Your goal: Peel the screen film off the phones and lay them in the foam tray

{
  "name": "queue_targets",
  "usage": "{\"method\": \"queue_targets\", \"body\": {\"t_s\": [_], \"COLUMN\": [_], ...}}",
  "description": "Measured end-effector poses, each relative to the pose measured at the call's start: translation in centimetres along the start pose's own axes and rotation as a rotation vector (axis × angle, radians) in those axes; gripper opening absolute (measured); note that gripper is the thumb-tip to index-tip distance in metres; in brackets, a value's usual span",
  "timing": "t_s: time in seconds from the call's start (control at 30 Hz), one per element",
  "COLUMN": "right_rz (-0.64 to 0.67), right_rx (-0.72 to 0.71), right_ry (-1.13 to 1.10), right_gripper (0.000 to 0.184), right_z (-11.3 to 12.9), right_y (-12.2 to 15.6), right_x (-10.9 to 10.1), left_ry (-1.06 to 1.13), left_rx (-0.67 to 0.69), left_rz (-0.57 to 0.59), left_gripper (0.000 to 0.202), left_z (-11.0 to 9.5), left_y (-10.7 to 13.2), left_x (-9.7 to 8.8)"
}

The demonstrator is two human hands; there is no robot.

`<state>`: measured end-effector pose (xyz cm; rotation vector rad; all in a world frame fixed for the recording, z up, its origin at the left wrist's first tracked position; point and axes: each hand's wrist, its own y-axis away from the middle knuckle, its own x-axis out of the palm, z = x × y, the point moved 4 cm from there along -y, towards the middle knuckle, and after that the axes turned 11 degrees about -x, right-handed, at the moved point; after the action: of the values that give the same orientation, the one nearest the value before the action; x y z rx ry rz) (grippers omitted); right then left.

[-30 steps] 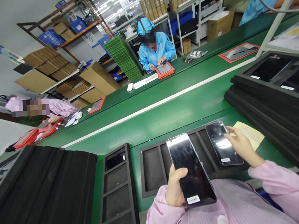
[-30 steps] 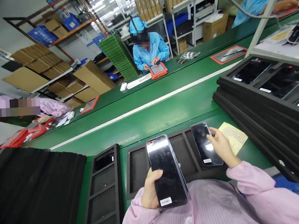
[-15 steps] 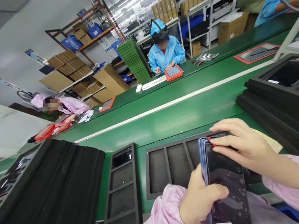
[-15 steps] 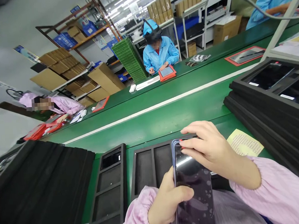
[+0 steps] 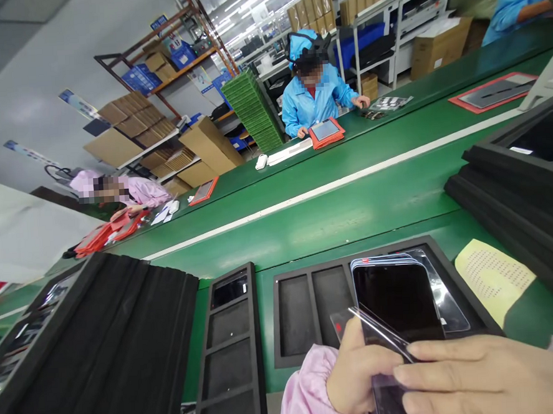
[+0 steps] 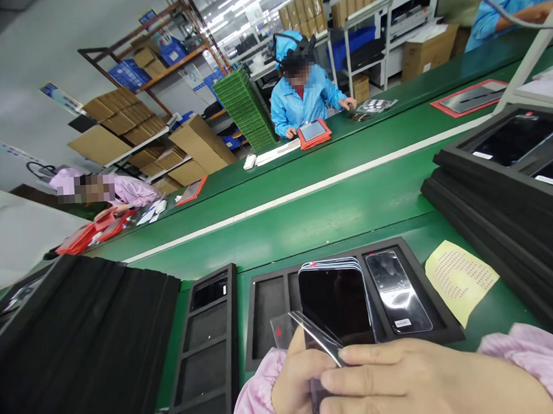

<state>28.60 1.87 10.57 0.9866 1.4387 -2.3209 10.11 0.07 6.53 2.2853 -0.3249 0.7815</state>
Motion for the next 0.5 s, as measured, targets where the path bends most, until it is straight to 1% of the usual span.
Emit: {"method": "queue_targets", "body": {"t_s": [0.07,0.13,0.2,0.23,0.3,0.33,0.4,0.47,0.5], "right_rz": [0.021,0.045,0.069,0.073,0.048,0.020,-0.049,-0.105,-0.125], "right_rx": [0.006,0.022,-0.001,-0.033,-0.061,-0.031,0.125,0.298,0.347], "right_ry": [0.026,0.035,0.021,0.006,-0.021,-0.026,-0.026,-0.044,-0.065], "right_gripper": [0.022,0.019,0.017,0.018,0.024,0.026,0.029,0.028,0.028], "right_z": [-0.2,-0.5,-0.9,-1.0,-1.5,-1.9,-2.7,-3.2,-3.1], "right_y": [-1.2,-2.4,-3.5,-3.9,-4.4,-4.5,-4.4,-4.2,-4.1], "right_x": [0.2,0.5,1.2,1.6,2.6,3.0,3.8,4.4,4.6], "left_ry": [-0.037,-0.013,0.070,0.117,0.188,0.206,0.215,0.220,0.227], "left_rx": [0.034,0.073,0.086,0.092,0.112,0.123,0.134,0.103,0.071], "left_rz": [0.009,0.022,0.007,-0.009,-0.060,-0.084,-0.129,-0.158,-0.158], "left_gripper": [0.021,0.034,0.044,0.045,0.041,0.037,0.030,0.027,0.027], "left_z": [-0.3,-0.3,-0.1,0.0,0.0,0.0,-0.2,-0.1,0.1], "left_y": [0.1,-0.1,-0.6,-1.0,-1.6,-1.9,-2.2,-2.5,-2.6], "left_x": [0.2,0.5,0.8,0.9,1.0,1.0,1.0,0.6,0.3]}}
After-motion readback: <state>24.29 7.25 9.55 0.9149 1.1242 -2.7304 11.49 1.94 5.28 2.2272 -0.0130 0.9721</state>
